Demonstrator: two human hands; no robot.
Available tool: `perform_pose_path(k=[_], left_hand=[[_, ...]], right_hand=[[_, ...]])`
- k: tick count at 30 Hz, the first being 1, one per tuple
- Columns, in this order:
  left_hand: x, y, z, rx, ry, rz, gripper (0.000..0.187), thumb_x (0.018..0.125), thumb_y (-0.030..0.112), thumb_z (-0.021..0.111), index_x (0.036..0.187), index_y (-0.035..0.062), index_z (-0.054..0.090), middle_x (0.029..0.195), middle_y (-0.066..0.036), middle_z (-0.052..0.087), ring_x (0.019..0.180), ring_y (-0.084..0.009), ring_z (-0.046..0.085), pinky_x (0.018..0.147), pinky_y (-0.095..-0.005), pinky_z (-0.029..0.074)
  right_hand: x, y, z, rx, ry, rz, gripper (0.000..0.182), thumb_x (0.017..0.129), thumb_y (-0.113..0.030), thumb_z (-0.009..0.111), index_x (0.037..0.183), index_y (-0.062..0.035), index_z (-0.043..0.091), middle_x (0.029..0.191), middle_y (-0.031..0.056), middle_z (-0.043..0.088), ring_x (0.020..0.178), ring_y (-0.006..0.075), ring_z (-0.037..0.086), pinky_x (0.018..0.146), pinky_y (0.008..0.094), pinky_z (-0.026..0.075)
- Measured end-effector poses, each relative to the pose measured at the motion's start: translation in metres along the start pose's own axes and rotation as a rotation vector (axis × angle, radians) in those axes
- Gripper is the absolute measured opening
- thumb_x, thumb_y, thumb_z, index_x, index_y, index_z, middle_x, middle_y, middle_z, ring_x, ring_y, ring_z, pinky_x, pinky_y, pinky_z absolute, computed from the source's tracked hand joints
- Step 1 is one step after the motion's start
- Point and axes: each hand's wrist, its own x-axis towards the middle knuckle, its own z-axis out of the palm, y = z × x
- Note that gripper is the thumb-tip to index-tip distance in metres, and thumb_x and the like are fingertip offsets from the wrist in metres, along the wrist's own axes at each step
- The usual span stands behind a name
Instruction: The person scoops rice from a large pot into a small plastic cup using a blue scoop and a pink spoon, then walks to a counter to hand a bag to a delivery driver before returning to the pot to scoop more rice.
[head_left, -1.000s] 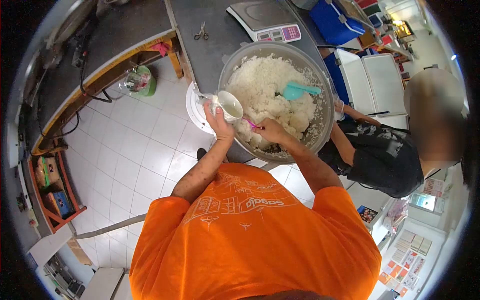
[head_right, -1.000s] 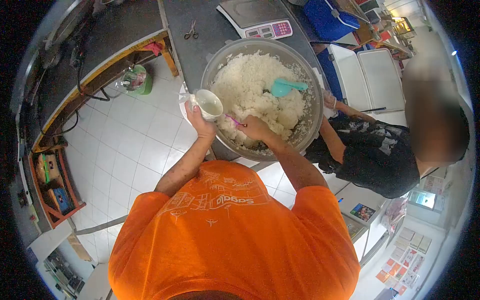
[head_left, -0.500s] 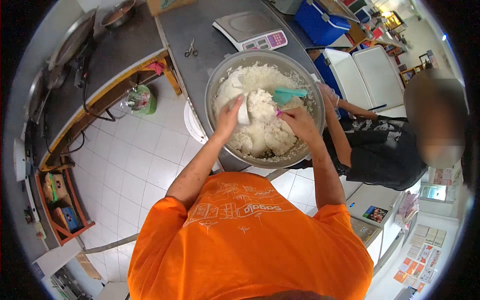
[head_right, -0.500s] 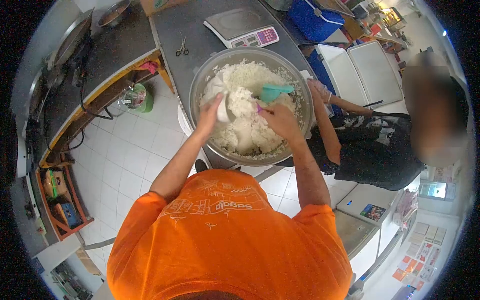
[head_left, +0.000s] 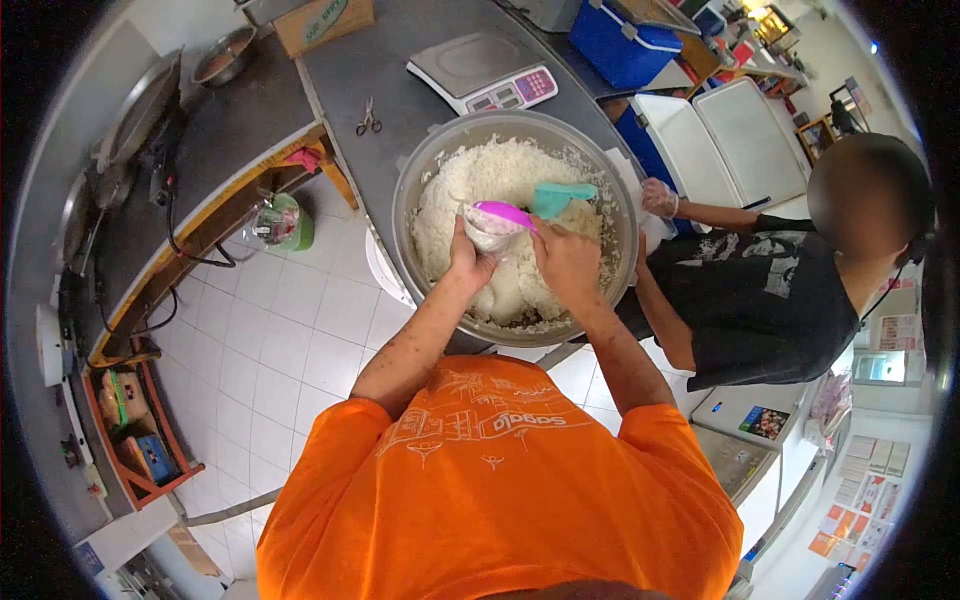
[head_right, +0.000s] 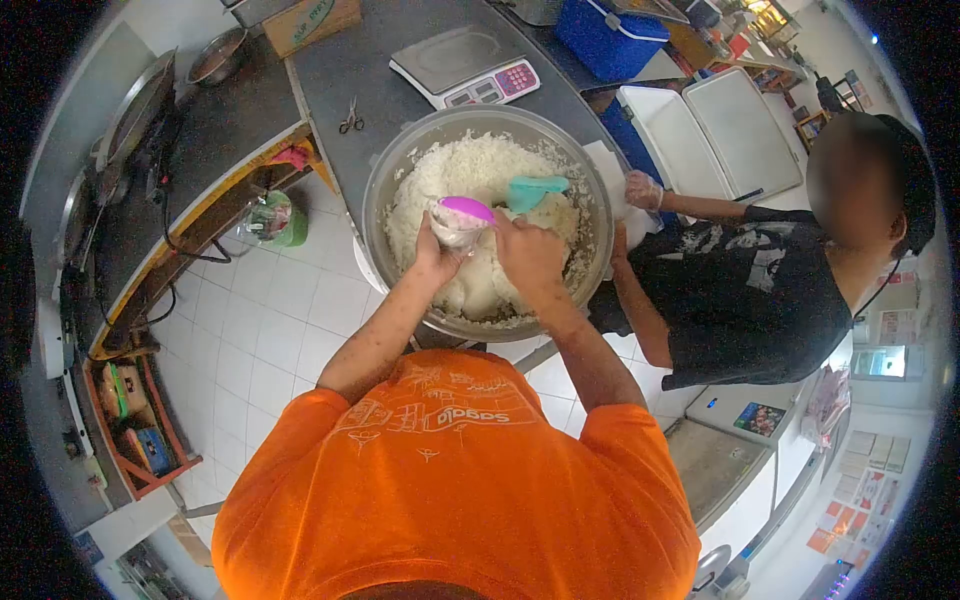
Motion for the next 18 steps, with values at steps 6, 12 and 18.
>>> perform_pose_path(k=[6,12,18], left_hand=[[-0.018,0.015,0.01,0.011,0.031,0.069,0.05,0.093,0.04,0.025,0.12,0.0063,0.05,0.113,-0.013,0.057,0.102,-0.0264,0.057,0.083,-0.0424,0.05],[-0.012,0.015,-0.011,0.338,0.012,0.221,0.046,0.09,0.038,0.029,0.107,0.0053,0.056,0.1,-0.008,0.061,0.093,-0.0205,0.059,0.083,-0.0368,0.048],[-0.032,0.042,-0.002,0.328,0.048,0.086,0.049,0.093,0.038,0.025,0.12,0.005,0.049,0.113,-0.011,0.057,0.1,-0.0229,0.057,0.088,-0.041,0.046]], right_hand=[[-0.011,0.024,0.021,0.814,-0.121,0.387,0.025,0.091,-0.023,0.047,0.092,-0.0053,0.065,0.073,0.0137,0.064,0.058,0.0263,0.06,0.056,0.0337,0.046],[-0.036,-0.032,0.051,0.899,-0.317,0.409,0.024,0.092,-0.022,0.046,0.09,-0.0029,0.06,0.057,0.0102,0.051,0.053,0.0187,0.052,0.051,0.0332,0.041],[-0.007,-0.01,0.007,0.359,-0.615,0.403,0.026,0.092,-0.02,0.045,0.094,0.0018,0.06,0.083,0.0223,0.063,0.079,0.0369,0.062,0.07,0.0434,0.048]])
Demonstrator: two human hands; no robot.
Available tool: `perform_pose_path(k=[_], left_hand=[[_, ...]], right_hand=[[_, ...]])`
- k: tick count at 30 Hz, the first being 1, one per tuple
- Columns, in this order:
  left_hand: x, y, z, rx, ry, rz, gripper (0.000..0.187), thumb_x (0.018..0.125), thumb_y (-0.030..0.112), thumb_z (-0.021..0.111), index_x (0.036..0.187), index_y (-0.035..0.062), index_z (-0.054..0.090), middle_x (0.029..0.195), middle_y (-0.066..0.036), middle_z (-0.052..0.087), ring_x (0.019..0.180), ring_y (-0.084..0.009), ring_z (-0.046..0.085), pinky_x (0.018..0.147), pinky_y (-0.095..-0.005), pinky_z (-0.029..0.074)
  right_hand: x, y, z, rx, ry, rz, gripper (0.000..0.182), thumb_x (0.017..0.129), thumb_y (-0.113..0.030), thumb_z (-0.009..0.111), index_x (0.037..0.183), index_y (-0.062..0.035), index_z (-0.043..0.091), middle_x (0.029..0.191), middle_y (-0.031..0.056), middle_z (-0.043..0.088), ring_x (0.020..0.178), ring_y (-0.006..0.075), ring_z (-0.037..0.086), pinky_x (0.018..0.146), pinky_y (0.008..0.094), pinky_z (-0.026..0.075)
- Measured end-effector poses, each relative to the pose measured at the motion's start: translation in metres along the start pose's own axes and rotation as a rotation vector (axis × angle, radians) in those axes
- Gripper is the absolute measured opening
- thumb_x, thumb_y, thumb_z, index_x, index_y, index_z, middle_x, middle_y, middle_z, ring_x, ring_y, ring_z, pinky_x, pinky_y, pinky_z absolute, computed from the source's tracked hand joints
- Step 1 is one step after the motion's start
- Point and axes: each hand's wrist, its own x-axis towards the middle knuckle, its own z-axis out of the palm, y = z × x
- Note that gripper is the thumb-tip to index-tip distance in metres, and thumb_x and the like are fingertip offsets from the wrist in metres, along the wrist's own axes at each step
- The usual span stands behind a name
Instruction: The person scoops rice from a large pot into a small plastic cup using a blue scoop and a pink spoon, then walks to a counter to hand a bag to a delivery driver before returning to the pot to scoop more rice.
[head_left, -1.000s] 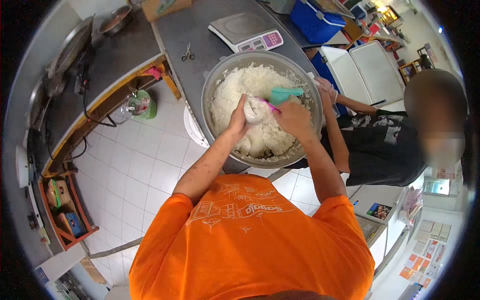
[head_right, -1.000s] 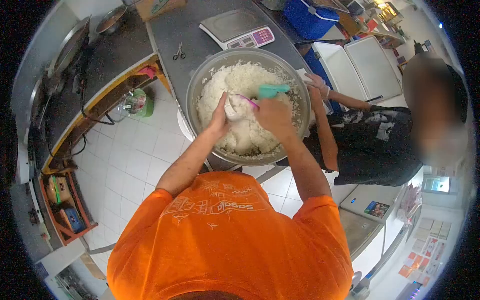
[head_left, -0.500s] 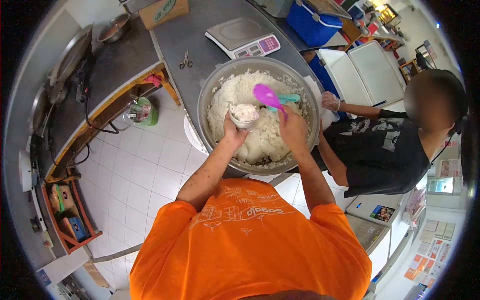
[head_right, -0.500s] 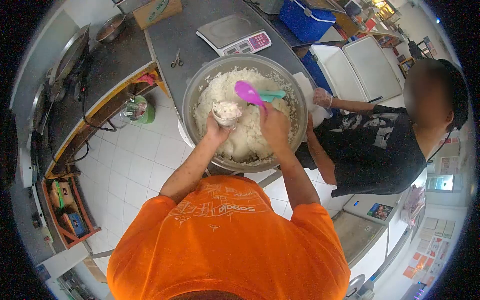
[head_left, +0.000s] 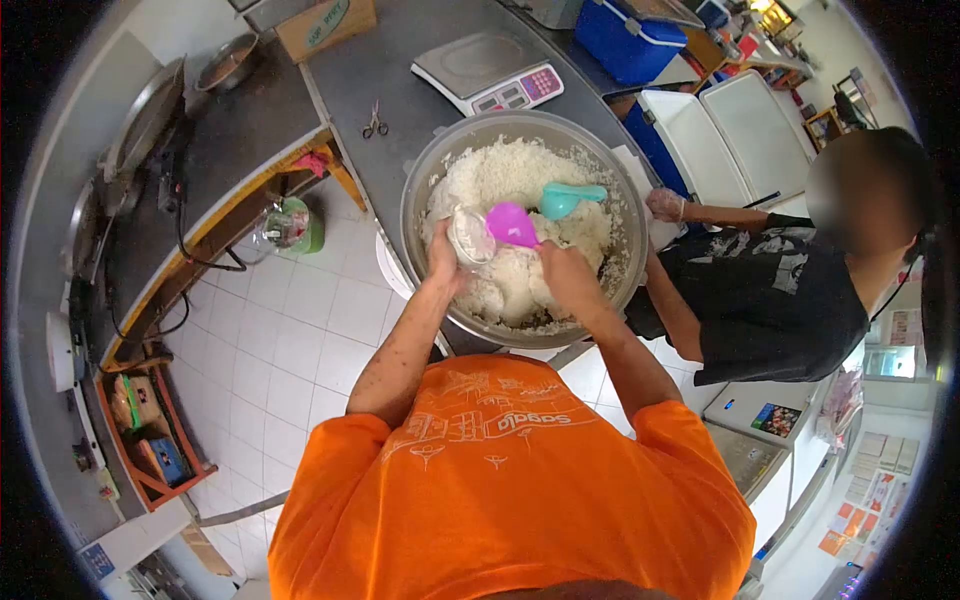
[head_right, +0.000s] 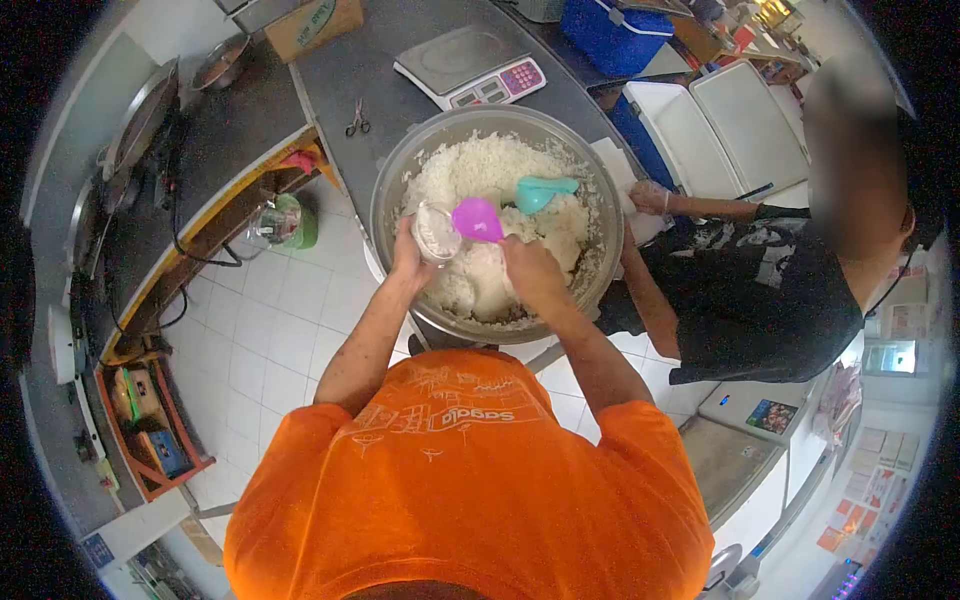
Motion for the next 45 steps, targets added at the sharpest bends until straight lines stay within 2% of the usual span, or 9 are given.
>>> perform_pose_path(k=[4,7,14,24,27,29,33,40,45], left_hand=[[0.012,0.005,-0.012,0.253,0.029,0.244,0.044,0.093,0.033,0.029,0.114,0.0018,0.051,0.105,-0.01,0.059,0.096,-0.0207,0.058,0.087,-0.0381,0.046],[0.012,0.026,-0.023,0.218,0.083,0.298,0.041,0.09,0.031,0.038,0.112,-0.001,0.054,0.1,-0.012,0.06,0.092,-0.0187,0.058,0.082,-0.0316,0.046],[-0.031,0.059,-0.019,-0.125,0.058,0.396,0.045,0.091,0.036,0.029,0.114,0.0048,0.052,0.11,-0.009,0.059,0.103,-0.0232,0.056,0.089,-0.0377,0.045],[-0.07,0.059,-0.037,-0.199,0.075,0.358,0.049,0.09,0.04,0.027,0.118,0.0072,0.051,0.115,-0.009,0.057,0.108,-0.0245,0.054,0.09,-0.0408,0.045],[-0.069,0.06,-0.042,-0.18,0.068,0.365,0.05,0.09,0.041,0.028,0.118,0.0075,0.051,0.114,-0.008,0.057,0.107,-0.024,0.054,0.09,-0.0402,0.045],[-0.07,0.055,-0.05,-0.145,0.082,0.371,0.051,0.089,0.043,0.027,0.118,0.008,0.051,0.115,-0.009,0.056,0.108,-0.0251,0.054,0.09,-0.0409,0.045],[-0.073,0.044,-0.061,-0.161,0.136,0.407,0.05,0.088,0.042,0.028,0.117,0.0088,0.052,0.113,-0.008,0.057,0.105,-0.0242,0.055,0.087,-0.0405,0.045],[-0.072,0.033,-0.076,-0.261,0.157,0.355,0.05,0.087,0.043,0.029,0.114,0.0086,0.054,0.112,-0.007,0.058,0.104,-0.0241,0.055,0.086,-0.0402,0.046],[-0.072,0.03,-0.082,-0.274,0.162,0.35,0.051,0.086,0.044,0.029,0.115,0.0093,0.053,0.112,-0.007,0.058,0.104,-0.0247,0.055,0.087,-0.0409,0.045]], right_hand=[[0.001,-0.006,0.032,0.46,0.133,-0.366,0.023,0.09,-0.014,0.047,0.101,-0.0022,0.064,0.09,0.0203,0.064,0.077,0.0304,0.064,0.072,0.0393,0.049],[-0.006,-0.026,-0.001,0.331,-0.081,-0.155,0.022,0.089,-0.015,0.048,0.1,-0.0052,0.065,0.087,0.0201,0.064,0.075,0.0302,0.064,0.07,0.0387,0.048],[0.072,0.014,0.064,-0.374,-0.018,-0.076,0.023,0.081,-0.026,0.055,0.09,-0.0087,0.067,0.085,0.0158,0.065,0.079,0.0304,0.064,0.069,0.0408,0.05],[0.047,-0.013,0.09,-0.153,-0.245,-0.124,0.028,0.078,-0.032,0.058,0.084,-0.0062,0.068,0.083,0.0168,0.065,0.079,0.0313,0.064,0.071,0.0415,0.05],[0.057,0.006,0.066,-0.014,-0.199,-0.136,0.026,0.079,-0.031,0.058,0.082,-0.0082,0.069,0.079,0.0159,0.065,0.078,0.0312,0.064,0.07,0.0425,0.05],[0.063,0.003,0.057,-0.217,0.109,-0.109,0.028,0.08,-0.033,0.056,0.086,-0.0076,0.066,0.083,0.0153,0.065,0.083,0.0325,0.063,0.071,0.0446,0.049],[0.089,-0.015,0.089,-0.287,0.019,-0.302,0.027,0.081,-0.032,0.055,0.085,-0.007,0.066,0.081,0.0161,0.064,0.082,0.0337,0.062,0.073,0.0452,0.049],[0.125,0.034,0.158,0.135,-0.176,-0.127,0.028,0.079,-0.039,0.059,0.091,-0.016,0.071,0.081,0.0114,0.067,0.082,0.0307,0.063,0.072,0.04,0.05],[0.072,-0.034,0.11,0.094,-0.097,-0.067,0.03,0.081,-0.037,0.057,0.09,-0.011,0.069,0.081,0.0148,0.066,0.079,0.0321,0.064,0.071,0.0417,0.05]])
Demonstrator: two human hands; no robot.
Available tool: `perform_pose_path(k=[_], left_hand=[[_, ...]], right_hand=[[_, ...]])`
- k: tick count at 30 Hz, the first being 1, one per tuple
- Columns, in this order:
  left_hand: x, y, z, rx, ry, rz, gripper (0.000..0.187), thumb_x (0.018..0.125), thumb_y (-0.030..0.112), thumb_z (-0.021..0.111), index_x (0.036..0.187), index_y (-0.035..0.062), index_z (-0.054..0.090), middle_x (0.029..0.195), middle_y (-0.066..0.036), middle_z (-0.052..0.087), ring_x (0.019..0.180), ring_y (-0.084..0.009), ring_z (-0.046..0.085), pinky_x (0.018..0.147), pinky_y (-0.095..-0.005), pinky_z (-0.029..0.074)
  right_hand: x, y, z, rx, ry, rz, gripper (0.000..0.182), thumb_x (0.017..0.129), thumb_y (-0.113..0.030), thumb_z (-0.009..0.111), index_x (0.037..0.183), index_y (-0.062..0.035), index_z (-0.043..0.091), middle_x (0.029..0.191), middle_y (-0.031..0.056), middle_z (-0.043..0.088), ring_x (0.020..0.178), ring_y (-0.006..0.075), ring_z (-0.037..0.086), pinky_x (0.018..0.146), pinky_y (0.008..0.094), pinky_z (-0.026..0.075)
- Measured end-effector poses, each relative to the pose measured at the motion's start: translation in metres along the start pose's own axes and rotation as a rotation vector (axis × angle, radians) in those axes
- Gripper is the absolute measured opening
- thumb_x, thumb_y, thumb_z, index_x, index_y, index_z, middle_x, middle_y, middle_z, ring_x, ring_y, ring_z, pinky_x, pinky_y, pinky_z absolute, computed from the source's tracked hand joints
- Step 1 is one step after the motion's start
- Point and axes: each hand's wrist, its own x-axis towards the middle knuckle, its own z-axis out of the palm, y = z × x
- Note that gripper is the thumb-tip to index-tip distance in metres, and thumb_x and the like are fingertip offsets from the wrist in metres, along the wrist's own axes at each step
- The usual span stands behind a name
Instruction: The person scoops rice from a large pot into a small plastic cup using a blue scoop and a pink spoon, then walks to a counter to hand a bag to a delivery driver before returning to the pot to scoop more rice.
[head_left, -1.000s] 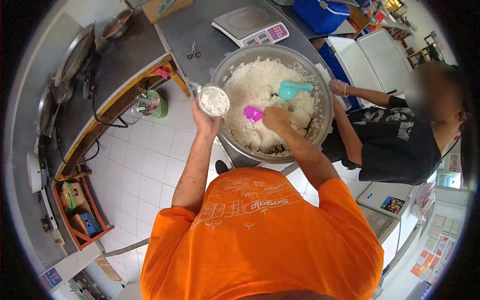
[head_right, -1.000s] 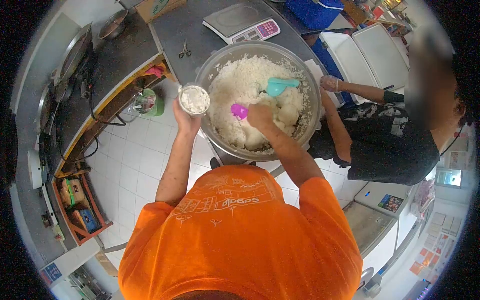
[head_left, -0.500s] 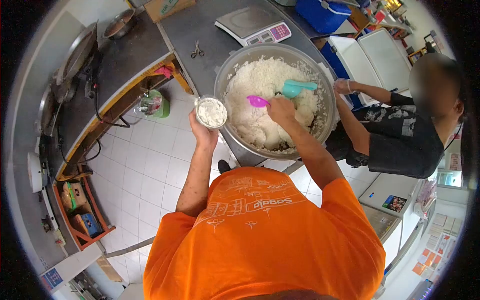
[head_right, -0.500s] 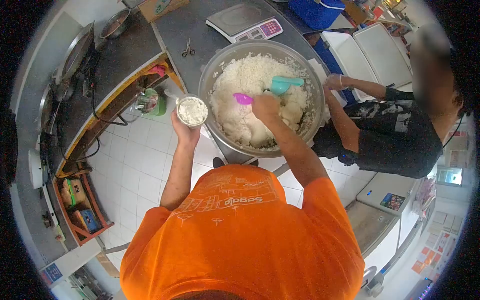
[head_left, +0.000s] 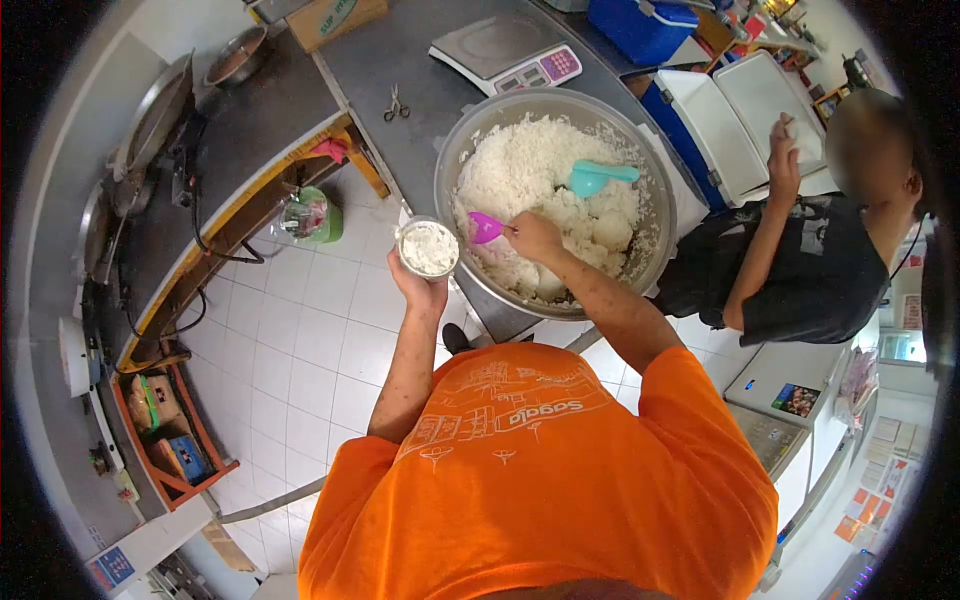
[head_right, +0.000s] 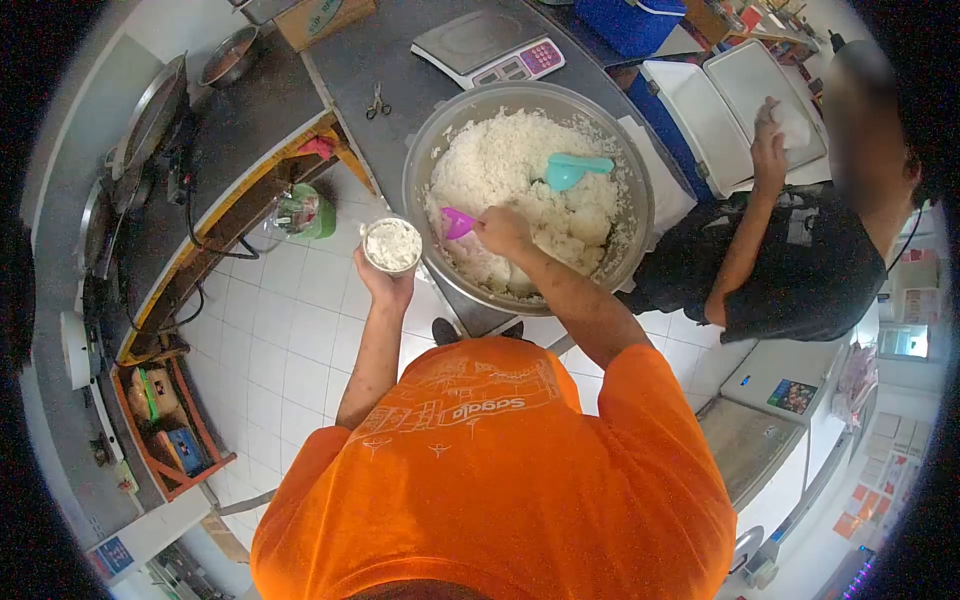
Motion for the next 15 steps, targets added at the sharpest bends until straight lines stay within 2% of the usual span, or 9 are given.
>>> perform_pose_path(k=[1,5,8,10,11,13,14,15], left_hand=[[0.002,0.0,0.0,-0.002,0.002,0.008,0.051,0.086,0.044,0.029,0.115,0.0097,0.053,0.112,-0.007,0.058,0.104,-0.0249,0.055,0.087,-0.0414,0.045],[0.001,0.001,0.004,0.037,-0.023,0.028,0.051,0.086,0.044,0.03,0.116,0.0099,0.053,0.113,-0.007,0.057,0.106,-0.0249,0.054,0.089,-0.0418,0.044],[-0.001,0.003,0.011,0.013,-0.017,0.023,0.05,0.087,0.044,0.032,0.116,0.0096,0.052,0.114,-0.007,0.057,0.107,-0.0245,0.053,0.09,-0.0412,0.043],[-0.005,0.005,0.016,0.031,0.017,0.012,0.048,0.087,0.042,0.033,0.116,0.0088,0.052,0.115,-0.007,0.056,0.108,-0.0244,0.052,0.091,-0.0407,0.042],[-0.007,0.006,0.018,0.031,0.013,0.015,0.048,0.087,0.042,0.033,0.116,0.0088,0.052,0.115,-0.007,0.056,0.108,-0.0244,0.052,0.091,-0.0407,0.042],[-0.01,0.005,0.024,0.068,-0.043,0.021,0.045,0.09,0.04,0.033,0.117,0.0085,0.051,0.116,-0.008,0.055,0.109,-0.0244,0.052,0.092,-0.0412,0.041],[-0.013,0.004,0.031,0.066,-0.044,0.026,0.045,0.09,0.04,0.033,0.117,0.0085,0.051,0.116,-0.008,0.055,0.109,-0.0244,0.052,0.092,-0.0412,0.041],[-0.019,0.002,0.043,0.101,-0.045,0.031,0.046,0.092,0.04,0.032,0.119,0.0074,0.049,0.118,-0.008,0.054,0.11,-0.0236,0.051,0.094,-0.0403,0.041]], right_hand=[[-0.005,-0.01,-0.005,-0.05,0.066,-0.051,0.032,0.082,-0.037,0.056,0.09,-0.0076,0.068,0.083,0.0175,0.065,0.078,0.0326,0.064,0.071,0.0427,0.05],[-0.009,-0.021,-0.004,-0.166,0.198,-0.101,0.034,0.081,-0.035,0.057,0.09,-0.0042,0.067,0.081,0.019,0.065,0.077,0.0326,0.064,0.07,0.0427,0.05],[0.003,0.016,0.005,-0.009,0.088,-0.043,0.03,0.079,-0.036,0.061,0.091,-0.0096,0.07,0.077,0.0172,0.065,0.07,0.0303,0.063,0.065,0.0388,0.049],[0.003,0.034,0.001,0.279,-0.159,-0.048,0.032,0.078,-0.034,0.064,0.093,-0.0059,0.069,0.073,0.0147,0.065,0.062,0.0217,0.06,0.061,0.0347,0.046],[-0.002,0.035,-0.005,0.278,-0.155,-0.051,0.032,0.078,-0.034,0.064,0.093,-0.0059,0.069,0.073,0.0147,0.065,0.062,0.0217,0.06,0.061,0.0347,0.046],[-0.023,0.029,-0.021,0.573,-0.127,-0.002,0.032,0.077,-0.031,0.066,0.092,-0.003,0.069,0.065,0.0099,0.063,0.059,0.0145,0.055,0.057,0.0324,0.043],[-0.029,0.031,-0.027,0.571,-0.128,-0.008,0.032,0.077,-0.031,0.066,0.092,-0.003,0.069,0.065,0.0099,0.063,0.059,0.0145,0.055,0.057,0.0324,0.043],[-0.034,0.032,-0.034,0.529,0.038,-0.082,0.028,0.078,-0.029,0.064,0.091,-0.0049,0.069,0.069,0.0112,0.064,0.061,0.022,0.058,0.059,0.0351,0.045]])
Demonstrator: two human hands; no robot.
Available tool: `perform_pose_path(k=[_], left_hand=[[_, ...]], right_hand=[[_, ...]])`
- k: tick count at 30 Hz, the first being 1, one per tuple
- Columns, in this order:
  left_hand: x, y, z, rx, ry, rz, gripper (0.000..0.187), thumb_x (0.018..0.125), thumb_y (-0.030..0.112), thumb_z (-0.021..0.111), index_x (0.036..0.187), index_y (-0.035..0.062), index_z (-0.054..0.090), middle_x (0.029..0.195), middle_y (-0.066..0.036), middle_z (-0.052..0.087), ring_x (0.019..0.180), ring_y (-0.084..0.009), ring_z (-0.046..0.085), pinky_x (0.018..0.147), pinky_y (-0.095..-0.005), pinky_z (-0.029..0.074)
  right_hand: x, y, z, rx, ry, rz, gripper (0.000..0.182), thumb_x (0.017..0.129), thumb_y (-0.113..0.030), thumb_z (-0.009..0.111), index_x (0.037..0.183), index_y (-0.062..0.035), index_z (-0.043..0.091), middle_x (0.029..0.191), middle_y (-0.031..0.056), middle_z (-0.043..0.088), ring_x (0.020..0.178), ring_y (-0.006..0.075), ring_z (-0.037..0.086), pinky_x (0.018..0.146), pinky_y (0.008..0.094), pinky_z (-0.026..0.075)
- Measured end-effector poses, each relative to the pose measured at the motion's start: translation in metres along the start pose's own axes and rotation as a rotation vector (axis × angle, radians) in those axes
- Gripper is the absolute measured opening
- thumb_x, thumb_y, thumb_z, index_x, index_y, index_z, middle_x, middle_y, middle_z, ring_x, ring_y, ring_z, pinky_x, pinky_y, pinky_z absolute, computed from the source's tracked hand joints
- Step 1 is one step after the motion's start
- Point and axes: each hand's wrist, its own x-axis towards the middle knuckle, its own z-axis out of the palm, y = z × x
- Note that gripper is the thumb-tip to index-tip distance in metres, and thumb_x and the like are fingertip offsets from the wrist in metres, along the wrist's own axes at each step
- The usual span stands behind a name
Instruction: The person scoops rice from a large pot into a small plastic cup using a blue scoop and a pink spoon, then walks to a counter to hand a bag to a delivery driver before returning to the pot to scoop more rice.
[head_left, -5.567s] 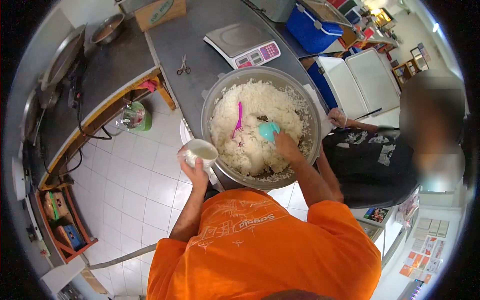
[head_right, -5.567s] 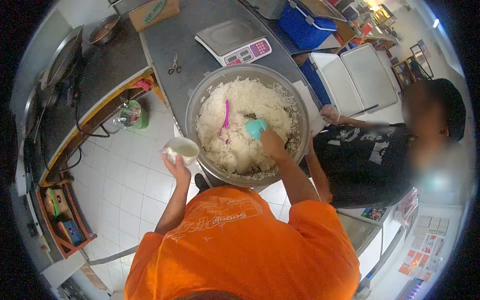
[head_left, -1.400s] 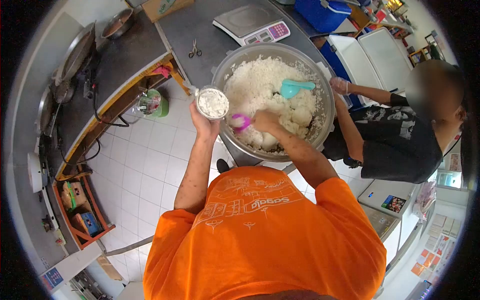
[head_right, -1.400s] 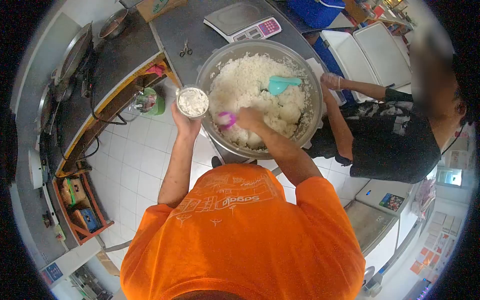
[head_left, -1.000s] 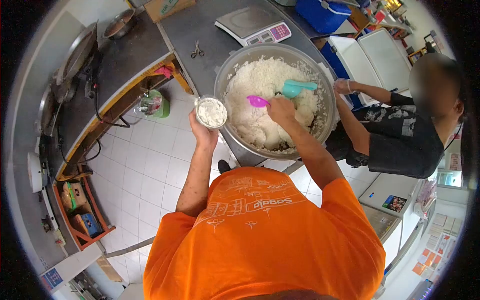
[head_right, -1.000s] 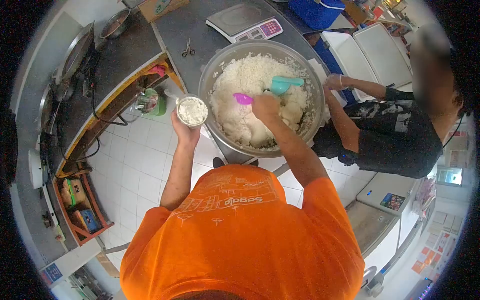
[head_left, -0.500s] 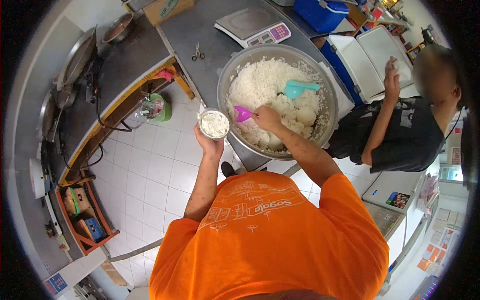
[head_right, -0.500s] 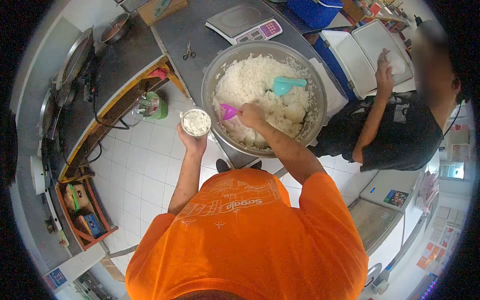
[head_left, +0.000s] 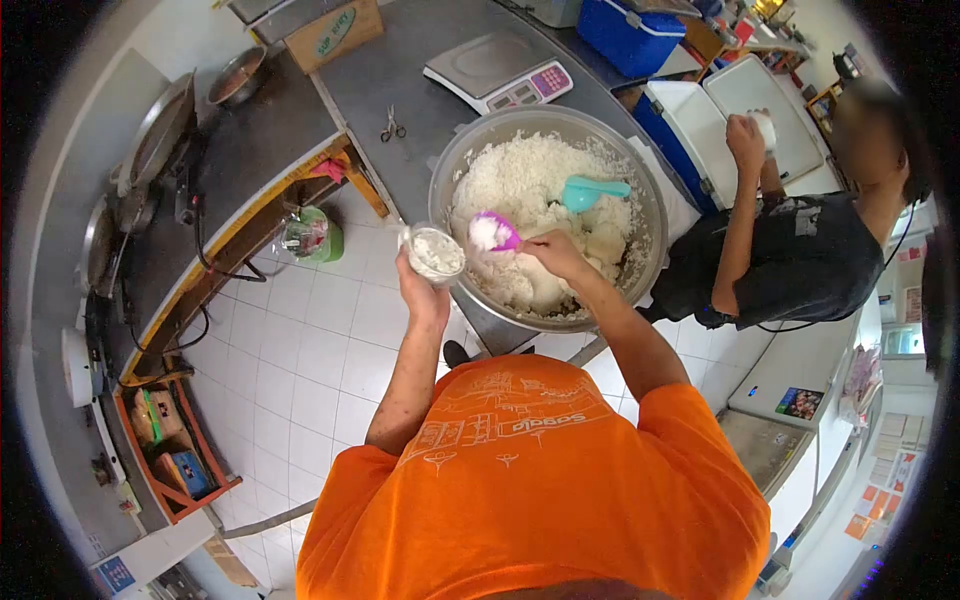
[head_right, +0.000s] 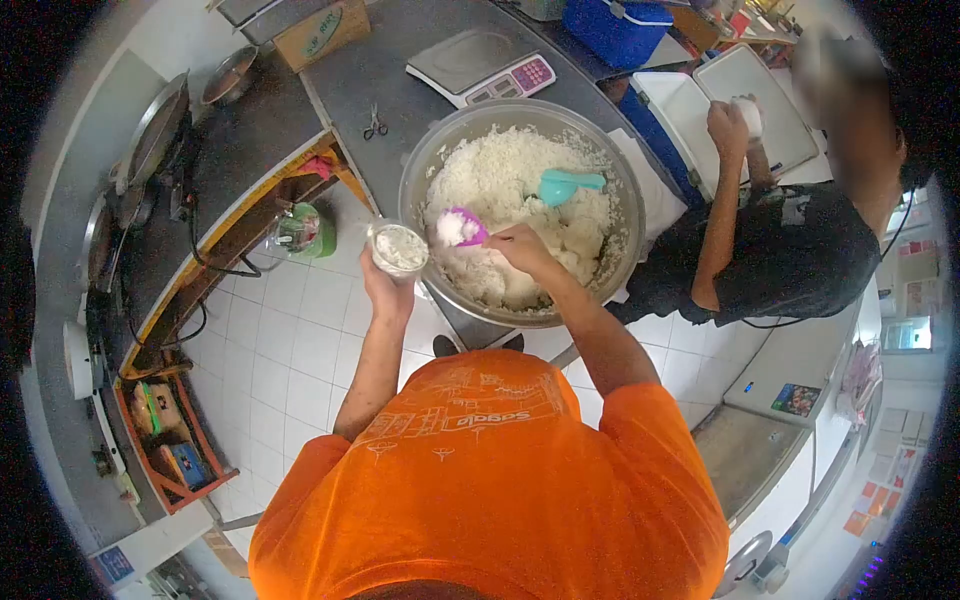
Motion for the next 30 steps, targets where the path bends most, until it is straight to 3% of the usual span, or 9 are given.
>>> perform_pose_path(k=[5,7,15,18,21,25,26,29,30], left_hand=[[0.014,-0.047,0.037,-0.023,-0.038,-0.081,0.044,0.095,0.04,0.03,0.118,0.0079,0.048,0.115,-0.008,0.055,0.107,-0.024,0.052,0.095,-0.0416,0.041],[0.03,-0.063,0.052,-0.019,0.024,-0.177,0.042,0.095,0.038,0.031,0.117,0.0079,0.049,0.113,-0.008,0.055,0.106,-0.0241,0.053,0.093,-0.042,0.042],[0.035,-0.063,0.064,0.067,-0.212,-0.416,0.043,0.092,0.034,0.028,0.117,0.0087,0.053,0.112,-0.008,0.058,0.103,-0.0232,0.055,0.092,-0.0415,0.044],[0.042,-0.064,0.062,0.074,-0.267,-0.354,0.048,0.092,0.038,0.025,0.12,0.0084,0.051,0.115,-0.007,0.057,0.105,-0.0229,0.054,0.092,-0.041,0.043],[0.05,-0.074,0.051,0.134,-0.282,-0.329,0.05,0.092,0.039,0.024,0.12,0.0079,0.05,0.115,-0.008,0.057,0.106,-0.0221,0.054,0.092,-0.0401,0.043],[0.047,-0.07,0.045,0.165,-0.185,-0.385,0.05,0.092,0.038,0.024,0.119,0.0069,0.051,0.113,-0.008,0.057,0.106,-0.022,0.054,0.092,-0.0395,0.043],[0.047,-0.07,0.042,0.143,-0.176,-0.403,0.048,0.092,0.037,0.025,0.119,0.0064,0.051,0.113,-0.009,0.057,0.105,-0.0219,0.054,0.092,-0.0394,0.043],[0.061,-0.075,0.033,0.107,-0.198,-0.362,0.044,0.093,0.035,0.027,0.116,0.0058,0.052,0.111,-0.009,0.058,0.104,-0.0215,0.055,0.092,-0.0398,0.042],[0.067,-0.079,0.033,0.205,-0.181,-0.255,0.043,0.093,0.034,0.027,0.114,0.0059,0.052,0.11,-0.009,0.058,0.104,-0.0214,0.055,0.091,-0.0401,0.042]], right_hand=[[-0.058,-0.091,-0.019,-0.446,0.238,-0.099,0.03,0.081,-0.017,0.055,0.107,-0.0068,0.063,0.075,0.011,0.066,0.063,0.0299,0.064,0.06,0.0387,0.05],[-0.07,-0.087,-0.005,-0.976,0.281,-0.243,0.04,0.081,-0.011,0.05,0.12,-0.0054,0.052,0.078,0.0109,0.065,0.065,0.029,0.065,0.058,0.0406,0.052],[-0.071,-0.08,-0.046,-0.862,0.327,-0.301,0.027,0.083,-0.011,0.048,0.107,-0.0025,0.057,0.073,0.015,0.064,0.059,0.0283,0.064,0.051,0.0418,0.051],[-0.058,-0.065,-0.056,-0.227,0.342,-0.189,0.023,0.09,-0.015,0.044,0.085,-0.0006,0.061,0.07,0.0219,0.059,0.063,0.0335,0.06,0.063,0.0396,0.046],[-0.052,-0.037,-0.02,-0.143,0.249,-0.265,0.026,0.089,-0.014,0.043,0.078,0.0011,0.06,0.07,0.0225,0.058,0.068,0.0332,0.059,0.066,0.0392,0.045],[-0.045,-0.01,-0.004,-0.111,0.118,-0.219,0.029,0.091,-0.019,0.043,0.079,-0.0002,0.061,0.061,0.0153,0.055,0.054,0.0255,0.054,0.056,0.0362,0.044],[-0.048,-0.029,-0.024,0.067,-0.079,0.048,0.03,0.093,-0.022,0.043,0.08,-0.0025,0.061,0.054,0.0061,0.048,0.044,0.0158,0.047,0.044,0.0315,0.039],[-0.029,-0.036,-0.061,0.546,-0.321,0.384,0.027,0.091,-0.019,0.039,0.088,-0.0034,0.062,0.062,0.0064,0.056,0.043,0.0097,0.043,0.043,0.0307,0.038],[-0.041,-0.06,-0.05,0.184,-0.203,0.295,0.027,0.092,-0.022,0.04,0.097,-0.0031,0.059,0.065,0.0121,0.06,0.046,0.022,0.051,0.048,0.0349,0.043]])
